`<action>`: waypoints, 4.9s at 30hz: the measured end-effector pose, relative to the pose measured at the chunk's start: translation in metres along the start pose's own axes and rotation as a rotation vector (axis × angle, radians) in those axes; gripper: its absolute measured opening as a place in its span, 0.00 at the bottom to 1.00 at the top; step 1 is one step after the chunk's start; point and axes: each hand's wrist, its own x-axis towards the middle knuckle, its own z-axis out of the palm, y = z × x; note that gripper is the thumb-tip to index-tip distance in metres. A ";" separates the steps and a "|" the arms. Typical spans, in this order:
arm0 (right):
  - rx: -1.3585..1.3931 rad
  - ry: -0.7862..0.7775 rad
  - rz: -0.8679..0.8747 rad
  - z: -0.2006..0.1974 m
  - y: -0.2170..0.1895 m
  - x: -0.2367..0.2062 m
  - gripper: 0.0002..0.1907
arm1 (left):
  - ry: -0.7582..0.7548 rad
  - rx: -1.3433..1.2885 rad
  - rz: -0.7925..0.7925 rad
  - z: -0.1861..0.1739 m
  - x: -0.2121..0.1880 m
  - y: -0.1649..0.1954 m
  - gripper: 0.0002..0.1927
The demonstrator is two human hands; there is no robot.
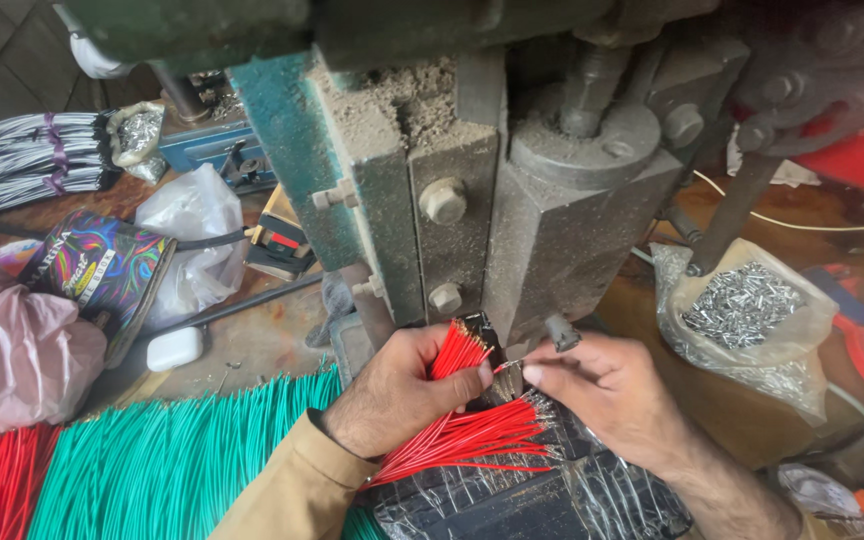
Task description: The person holds a bundle of red insulated wires and places the stripped end of one wire into a press machine, then operates the press to crimp a metal terminal onto the wire end. They repeat this cycle wire by wire, taking terminals from a pile beside the machine, and finished wires accumulate in the bundle.
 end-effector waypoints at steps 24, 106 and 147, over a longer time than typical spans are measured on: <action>-0.776 -0.089 -0.014 -0.068 -0.020 -0.041 0.11 | -0.071 -0.080 0.039 -0.002 0.000 -0.004 0.06; 0.102 0.057 -0.040 0.003 0.010 0.003 0.05 | 0.007 0.035 0.000 0.003 0.001 0.001 0.07; 0.097 0.051 -0.020 -0.006 -0.002 -0.008 0.08 | -0.006 -0.032 -0.049 0.004 0.001 -0.002 0.08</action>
